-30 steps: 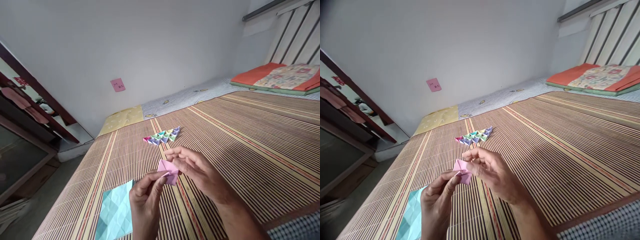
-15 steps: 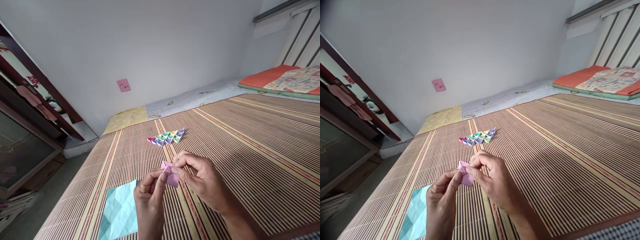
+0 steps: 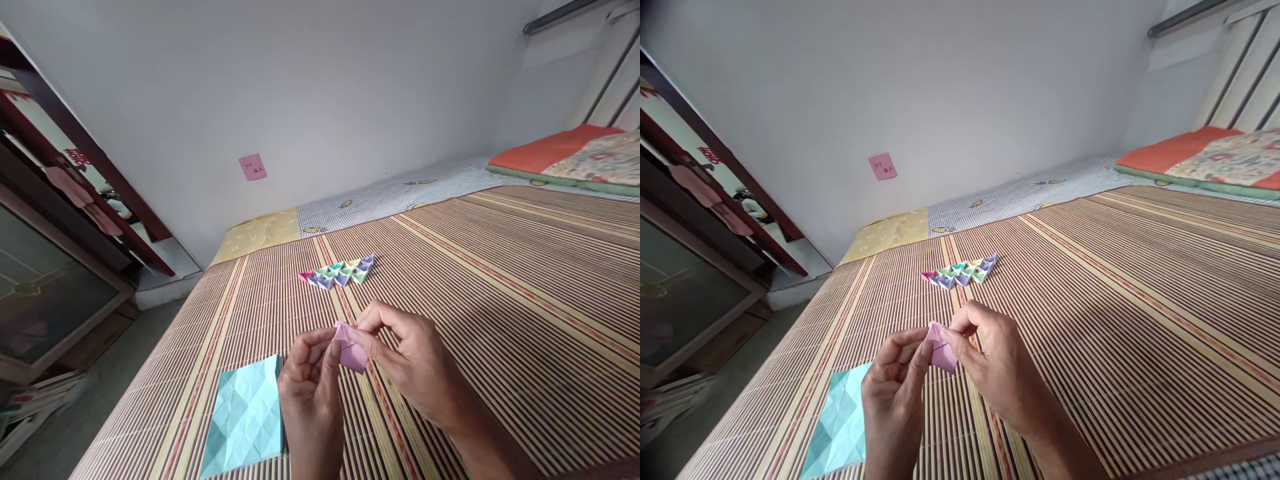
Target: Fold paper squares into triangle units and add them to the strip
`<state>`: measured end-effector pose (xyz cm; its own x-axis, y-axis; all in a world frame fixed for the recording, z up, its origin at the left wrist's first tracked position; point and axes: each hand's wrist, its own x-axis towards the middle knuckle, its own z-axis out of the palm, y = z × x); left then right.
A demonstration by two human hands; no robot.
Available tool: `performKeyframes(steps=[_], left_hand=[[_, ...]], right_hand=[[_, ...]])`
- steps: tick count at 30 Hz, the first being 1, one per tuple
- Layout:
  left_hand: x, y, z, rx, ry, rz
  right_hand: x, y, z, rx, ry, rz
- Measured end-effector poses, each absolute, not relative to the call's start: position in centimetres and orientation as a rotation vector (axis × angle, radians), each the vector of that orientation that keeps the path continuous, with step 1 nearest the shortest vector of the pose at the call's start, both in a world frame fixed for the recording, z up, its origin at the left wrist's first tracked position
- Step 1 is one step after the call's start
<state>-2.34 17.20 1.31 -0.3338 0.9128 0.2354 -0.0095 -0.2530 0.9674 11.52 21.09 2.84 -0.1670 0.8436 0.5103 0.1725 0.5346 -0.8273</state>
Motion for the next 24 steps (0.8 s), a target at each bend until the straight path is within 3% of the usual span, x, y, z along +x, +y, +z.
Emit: performKeyframes(steps=[24], left_hand=[[-1.85, 17.19, 0.76, 1.235, 1.320, 1.586]], right_hand=[[12.16, 21.43, 2.24, -0.815, -1.650, 0.851]])
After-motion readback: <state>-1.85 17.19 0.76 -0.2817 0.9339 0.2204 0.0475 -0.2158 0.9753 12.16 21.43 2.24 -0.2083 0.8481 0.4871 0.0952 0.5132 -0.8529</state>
